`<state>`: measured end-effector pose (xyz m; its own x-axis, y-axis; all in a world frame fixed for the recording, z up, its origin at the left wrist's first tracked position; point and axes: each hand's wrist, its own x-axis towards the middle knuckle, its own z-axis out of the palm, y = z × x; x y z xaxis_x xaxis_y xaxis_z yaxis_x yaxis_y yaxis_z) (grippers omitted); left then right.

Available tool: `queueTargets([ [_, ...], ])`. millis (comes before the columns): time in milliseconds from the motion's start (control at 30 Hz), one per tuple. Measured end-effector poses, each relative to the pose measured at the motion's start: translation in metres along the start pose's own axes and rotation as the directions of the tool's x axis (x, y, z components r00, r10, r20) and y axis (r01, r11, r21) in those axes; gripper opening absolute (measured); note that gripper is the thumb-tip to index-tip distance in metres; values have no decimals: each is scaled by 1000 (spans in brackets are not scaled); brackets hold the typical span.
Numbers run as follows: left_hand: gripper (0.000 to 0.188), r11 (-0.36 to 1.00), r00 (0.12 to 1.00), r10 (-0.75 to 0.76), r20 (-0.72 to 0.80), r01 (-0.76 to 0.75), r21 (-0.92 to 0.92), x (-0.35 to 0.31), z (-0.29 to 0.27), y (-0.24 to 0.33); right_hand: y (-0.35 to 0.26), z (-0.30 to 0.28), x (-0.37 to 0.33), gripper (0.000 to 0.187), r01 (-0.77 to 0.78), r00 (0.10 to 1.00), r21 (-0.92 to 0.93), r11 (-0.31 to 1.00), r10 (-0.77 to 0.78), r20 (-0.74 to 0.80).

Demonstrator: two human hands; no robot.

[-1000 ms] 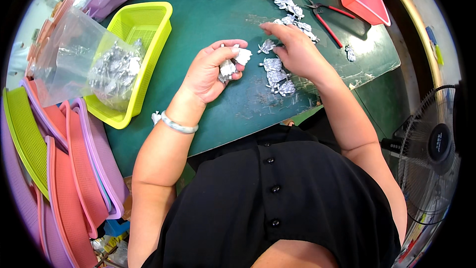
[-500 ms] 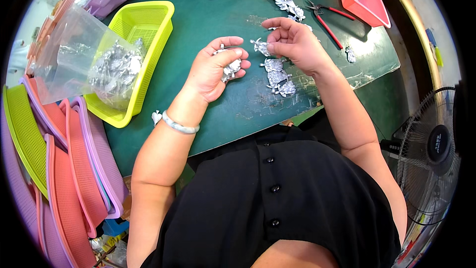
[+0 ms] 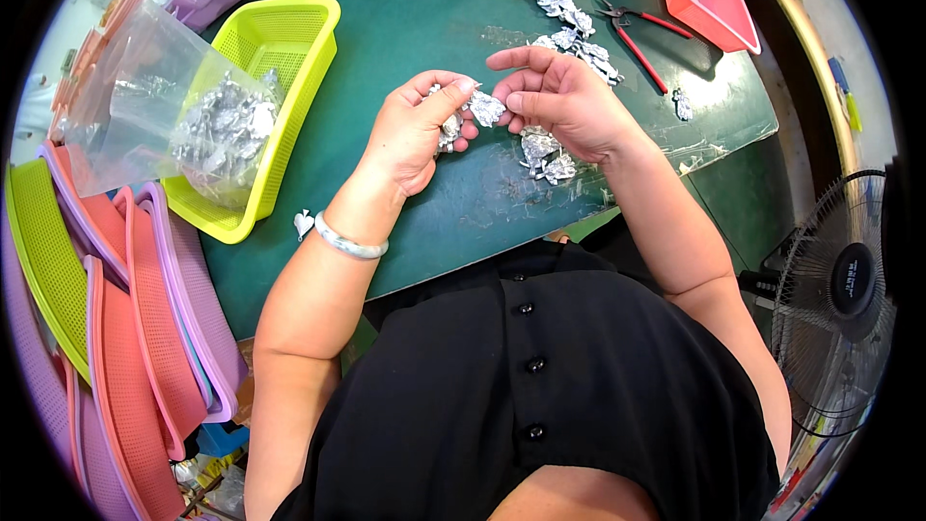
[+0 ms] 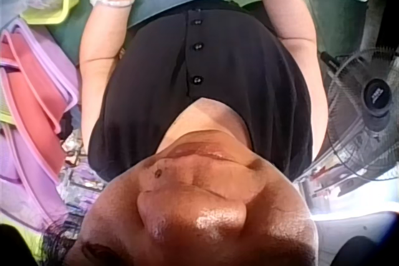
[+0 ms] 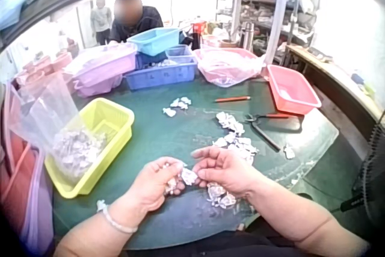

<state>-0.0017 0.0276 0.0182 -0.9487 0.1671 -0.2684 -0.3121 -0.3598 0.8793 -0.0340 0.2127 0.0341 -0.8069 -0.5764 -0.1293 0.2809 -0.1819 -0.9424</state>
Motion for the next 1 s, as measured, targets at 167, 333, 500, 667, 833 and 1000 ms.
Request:
queueTargets([
  [167, 17, 1000, 1000, 11, -1, -11, 8, -1, 1, 1, 1, 1, -1, 39, -25, 1000, 55, 998, 25, 13],
  [333, 18, 997, 999, 19, -48, -15, 80, -3, 3, 3, 4, 1, -2, 39, -30, 999, 65, 997, 28, 30],
  [500, 18, 990, 997, 37, -74, -27, 138, -5, 6, 6, 5, 1, -2, 41, -38, 999, 85, 996, 35, 38],
  [667, 19, 992, 997, 34, -67, -25, 123, -5, 5, 5, 5, 5, -1, 40, 16, 1000, -23, 1000, -16, 9],
  [833, 22, 991, 1000, -13, 26, 17, -131, 2, -3, 1, 2, 16, -6, 36, 154, 988, -217, 964, -148, 43],
  [1000, 26, 918, 991, -50, 123, 94, -386, 3, -9, 2, 2, 0, -9, 29, 261, 939, -591, 763, -342, -27],
])
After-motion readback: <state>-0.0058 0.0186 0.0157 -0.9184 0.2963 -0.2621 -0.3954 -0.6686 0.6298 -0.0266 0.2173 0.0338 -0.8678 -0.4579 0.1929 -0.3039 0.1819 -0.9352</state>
